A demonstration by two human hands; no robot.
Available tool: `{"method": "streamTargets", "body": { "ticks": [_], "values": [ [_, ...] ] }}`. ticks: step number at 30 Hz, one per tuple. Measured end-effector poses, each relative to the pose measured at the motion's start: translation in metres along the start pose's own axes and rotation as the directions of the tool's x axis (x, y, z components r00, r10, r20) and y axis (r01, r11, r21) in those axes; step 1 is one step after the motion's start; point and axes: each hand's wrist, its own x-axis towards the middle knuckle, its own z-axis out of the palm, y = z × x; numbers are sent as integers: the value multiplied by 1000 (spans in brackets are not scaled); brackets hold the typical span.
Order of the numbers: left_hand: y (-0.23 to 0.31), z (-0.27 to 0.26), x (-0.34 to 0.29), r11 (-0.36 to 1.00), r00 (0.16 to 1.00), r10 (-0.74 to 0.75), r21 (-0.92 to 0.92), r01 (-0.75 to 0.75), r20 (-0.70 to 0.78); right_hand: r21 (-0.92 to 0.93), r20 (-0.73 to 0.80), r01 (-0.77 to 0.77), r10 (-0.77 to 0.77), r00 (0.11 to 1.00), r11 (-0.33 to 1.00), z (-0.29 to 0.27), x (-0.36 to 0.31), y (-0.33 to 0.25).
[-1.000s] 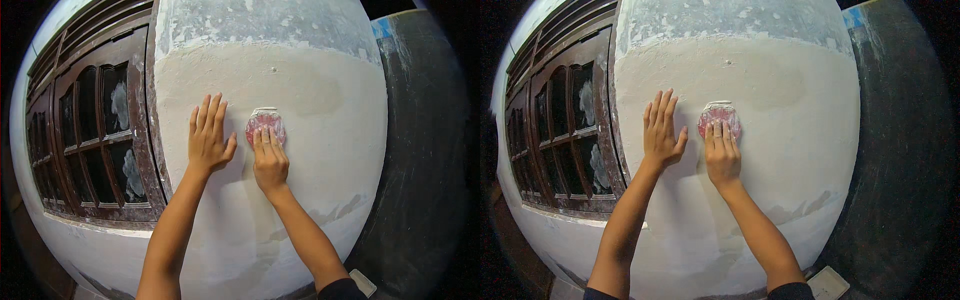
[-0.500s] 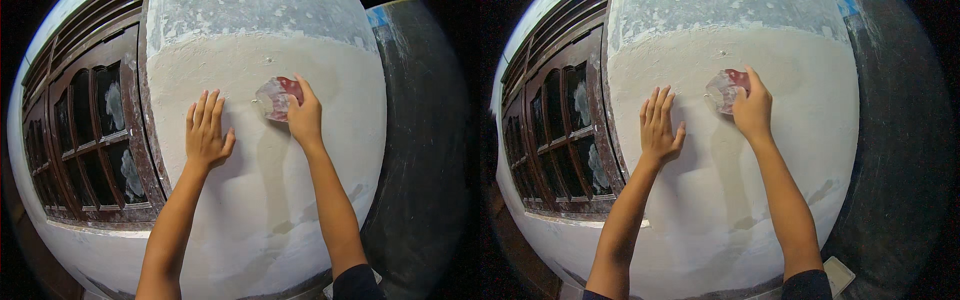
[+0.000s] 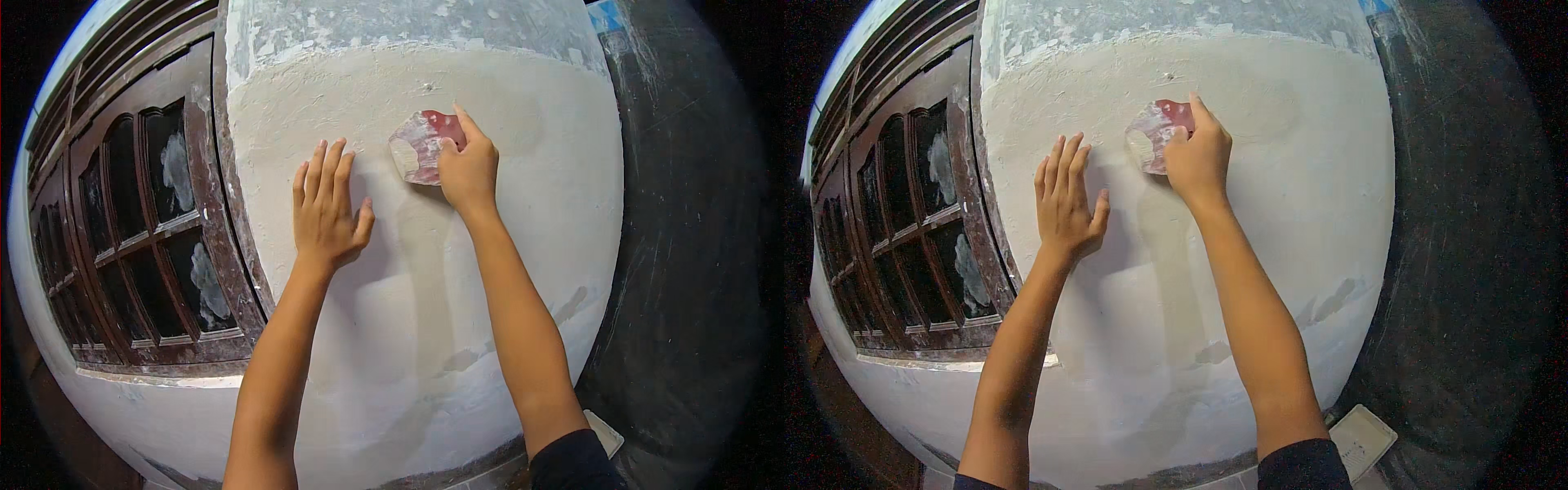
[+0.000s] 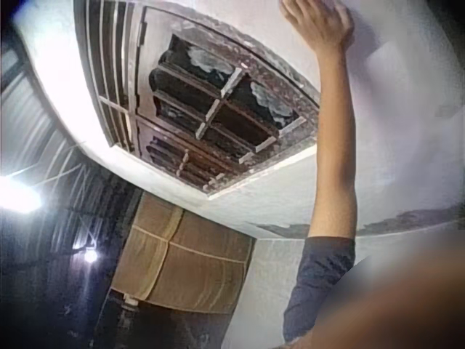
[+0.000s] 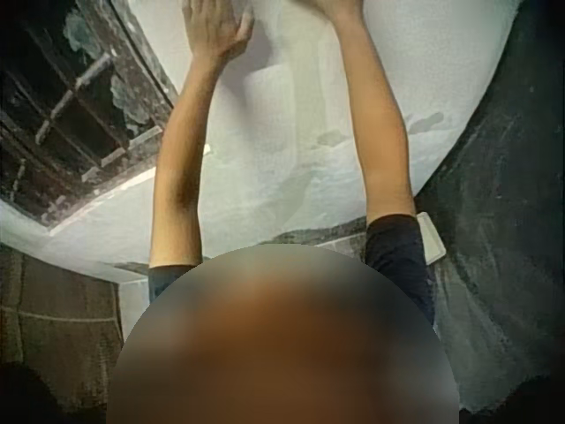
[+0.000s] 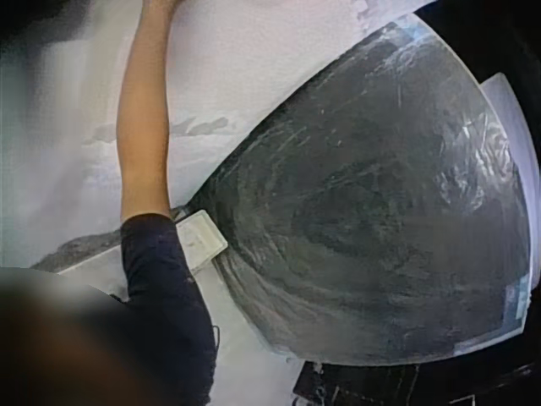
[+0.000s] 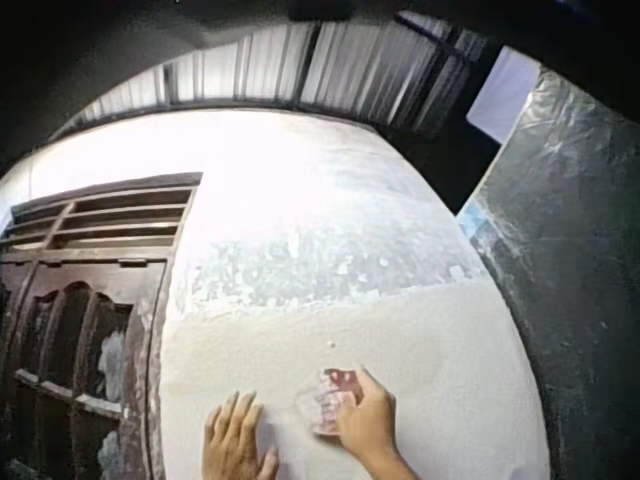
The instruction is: The person applies and smooths plaster onto a wall using a putty knife.
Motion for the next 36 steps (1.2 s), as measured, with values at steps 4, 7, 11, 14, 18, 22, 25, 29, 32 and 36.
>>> {"method": "streamTargets", "body": {
  "ticks": [4, 7, 11, 14, 18, 22, 25, 29, 32, 36],
  "values": [
    [-3, -2, 1, 999, 1000, 4, -37, -5, -17, -70, -80, -155, 150, 985, 985, -21, 7, 13],
    [-4, -3, 1, 999, 1000, 1, -37, -1, -4, 34, -135, -255, 257, 957, 966, -23, 7, 9],
    [-8, -2, 1, 999, 1000, 3, -44, -3, -3, 77, -61, 73, -69, 996, 994, 20, 6, -3],
    [-8, -1, 1, 999, 1000, 3, -48, -4, -19, 0, -3, 78, -78, 997, 997, 29, 9, -11],
    [-7, 1, 1, 999, 1000, -15, -52, 14, -15, -87, -86, -139, 132, 988, 986, 2, 18, 23],
    [-9, -2, 4, 999, 1000, -1, -36, 1, -4, -20, -203, -185, 177, 963, 983, -16, 14, 17],
    [-12, 0, 3, 999, 1000, 5, -40, -5, 6, 101, -111, 28, -17, 994, 994, 17, 13, -4],
    [-15, 2, 3, 998, 1000, 9, -58, -11, -25, 61, -13, 107, -107, 994, 992, 47, 10, -27],
    [-18, 4, 2, 1000, 999, -13, -25, 12, -34, -89, -8, -153, 153, 988, 984, 32, 18, -7],
    [-18, 3, 2, 1000, 1000, 3, -20, -4, -23, -50, -213, -341, 323, 922, 939, -15, 12, 25]
  ]
}}
